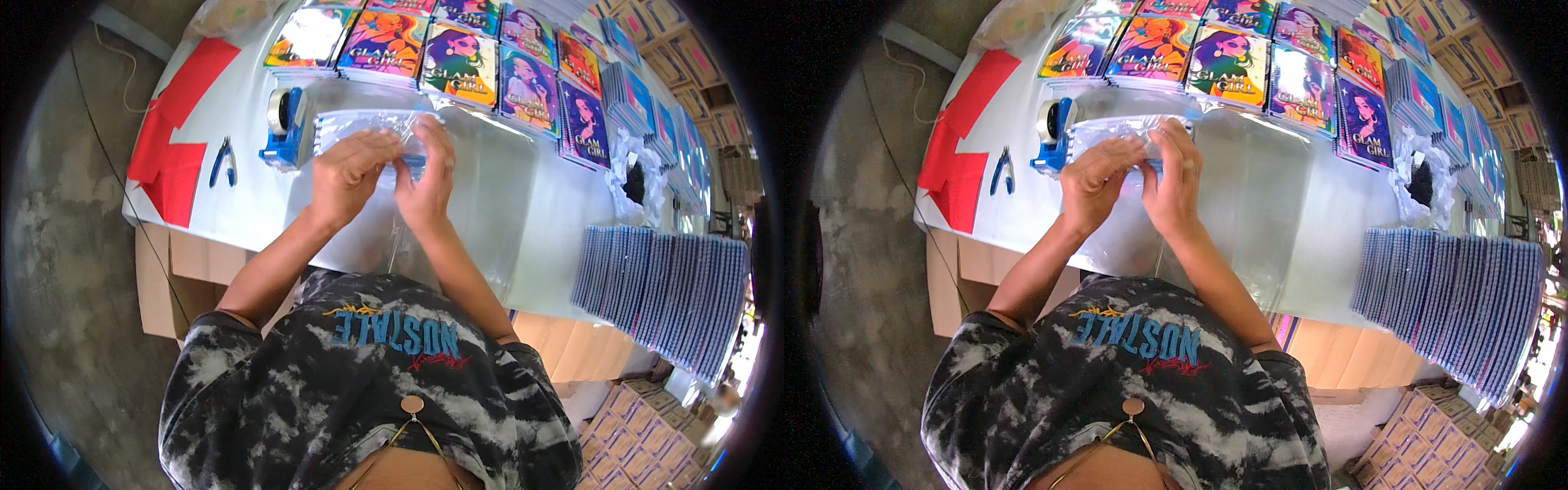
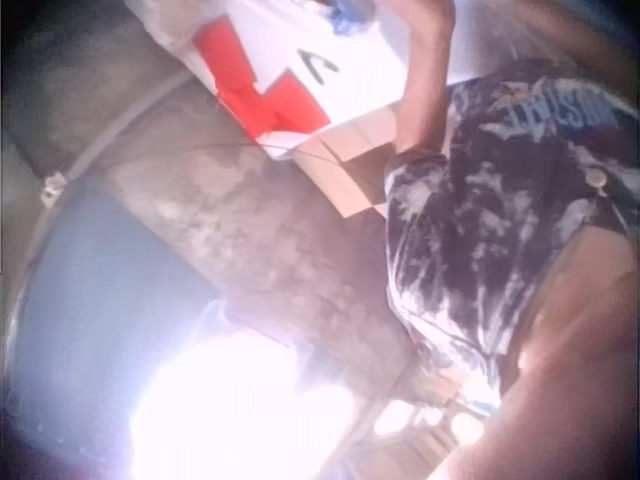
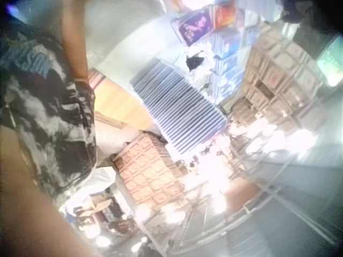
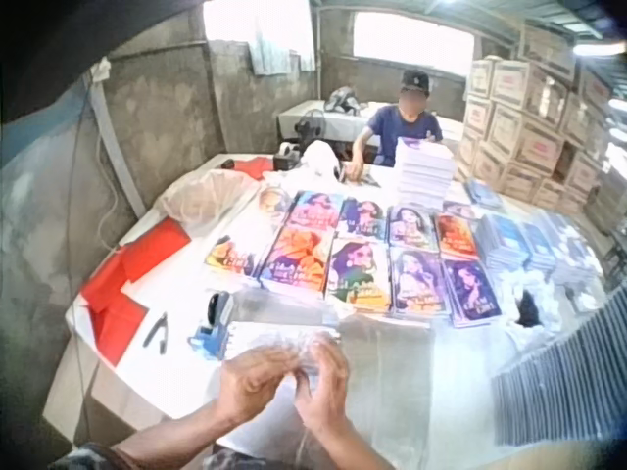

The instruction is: The person places spiral-bound notebooks into clear plastic bags and seals them with tape. The person repeats this process for multiple notebooks, stacking the finished packages on the table.

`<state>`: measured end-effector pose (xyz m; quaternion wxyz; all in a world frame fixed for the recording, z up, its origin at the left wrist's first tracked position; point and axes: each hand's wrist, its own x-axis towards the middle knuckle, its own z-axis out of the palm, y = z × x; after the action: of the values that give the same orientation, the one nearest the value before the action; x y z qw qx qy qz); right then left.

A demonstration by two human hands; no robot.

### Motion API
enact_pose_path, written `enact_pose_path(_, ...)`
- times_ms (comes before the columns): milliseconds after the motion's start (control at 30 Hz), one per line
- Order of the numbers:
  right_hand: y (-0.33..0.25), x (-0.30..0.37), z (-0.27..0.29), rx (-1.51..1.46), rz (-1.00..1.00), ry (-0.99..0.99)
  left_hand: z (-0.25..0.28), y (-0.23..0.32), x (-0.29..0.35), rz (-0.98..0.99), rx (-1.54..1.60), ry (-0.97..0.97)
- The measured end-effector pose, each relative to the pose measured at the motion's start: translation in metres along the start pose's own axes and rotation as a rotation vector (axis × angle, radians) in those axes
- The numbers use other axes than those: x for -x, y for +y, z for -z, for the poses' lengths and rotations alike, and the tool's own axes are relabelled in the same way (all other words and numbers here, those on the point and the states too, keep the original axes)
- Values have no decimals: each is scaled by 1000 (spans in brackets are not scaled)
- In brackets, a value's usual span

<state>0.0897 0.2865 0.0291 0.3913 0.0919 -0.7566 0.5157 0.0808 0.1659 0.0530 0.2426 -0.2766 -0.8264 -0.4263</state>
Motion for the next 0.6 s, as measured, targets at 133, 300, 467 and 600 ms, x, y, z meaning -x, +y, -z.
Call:
enact_pose_path(133,22,-2,4,163,181,-150,2,-5,20,-103,14,7)
enact_pose_path(300,31,2,7,152,269,-150,25,-11,38,-62,-74,163)
enact_pose_path(467,30,1,2,117,311,-150,90,-148,59,641,-493,283)
enact_pose_path(600,37,4,2,148,348,-120,96,-160,34,1509,105,-197)
